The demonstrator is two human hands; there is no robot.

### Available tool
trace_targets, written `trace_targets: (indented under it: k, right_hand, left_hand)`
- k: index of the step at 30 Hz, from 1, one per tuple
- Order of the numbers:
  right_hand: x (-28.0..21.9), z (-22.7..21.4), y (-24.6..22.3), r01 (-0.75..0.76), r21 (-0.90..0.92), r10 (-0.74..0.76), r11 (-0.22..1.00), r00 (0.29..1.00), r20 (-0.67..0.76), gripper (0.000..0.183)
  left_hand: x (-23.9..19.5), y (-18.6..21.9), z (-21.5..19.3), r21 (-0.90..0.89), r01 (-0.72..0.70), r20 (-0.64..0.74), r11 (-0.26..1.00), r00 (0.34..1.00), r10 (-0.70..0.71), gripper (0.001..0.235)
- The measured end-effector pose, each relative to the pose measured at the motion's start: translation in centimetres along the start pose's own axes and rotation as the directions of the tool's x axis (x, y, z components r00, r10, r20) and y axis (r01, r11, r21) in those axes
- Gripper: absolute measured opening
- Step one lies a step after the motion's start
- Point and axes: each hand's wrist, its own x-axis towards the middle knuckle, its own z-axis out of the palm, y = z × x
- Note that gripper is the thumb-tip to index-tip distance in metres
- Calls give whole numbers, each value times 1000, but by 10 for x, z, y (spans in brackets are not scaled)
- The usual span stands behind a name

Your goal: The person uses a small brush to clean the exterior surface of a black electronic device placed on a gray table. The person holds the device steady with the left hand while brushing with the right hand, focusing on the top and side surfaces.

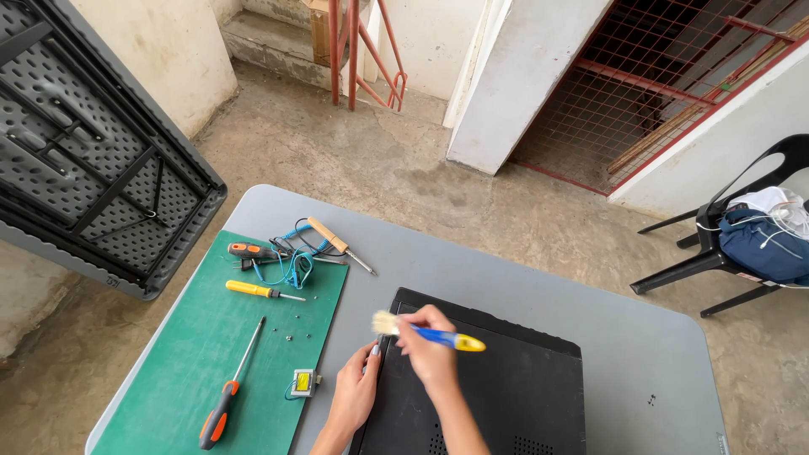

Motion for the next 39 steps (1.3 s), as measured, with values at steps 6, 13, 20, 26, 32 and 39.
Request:
trace_targets:
  k: [6,13,20,26,32,39]
  right_hand:
    - [-9,-127,2,134,-226,-218,965,890,-401,11]
    - [-20,-139,32,-218,-609,-206,763,811,-548,12]
    - [-41,17,20,277,-437,-305,856,952,5,13]
    - [-38,-39,9,-227,56,233,972,957,-170,8]
    - [-59,-160,3,-301,-554,-138,776,777,-615,11]
    - [-54,-80,31,-13,-550,-233,835,897,-376,4]
  left_hand:
    - [3,-4,1,31,-3,16,1000,1000,2,53]
    - [-1,1,1,27,8,7,1000,1000,-9,54]
    - [11,-11,3,9,-85,-12,996,996,85,50]
    - [0,-2,1,5,-22,-15,1000,1000,22,53]
    - [4,-10,0,34,-131,15,991,991,131,61]
    - [5,-10,1,37,-110,8,993,994,110,59]
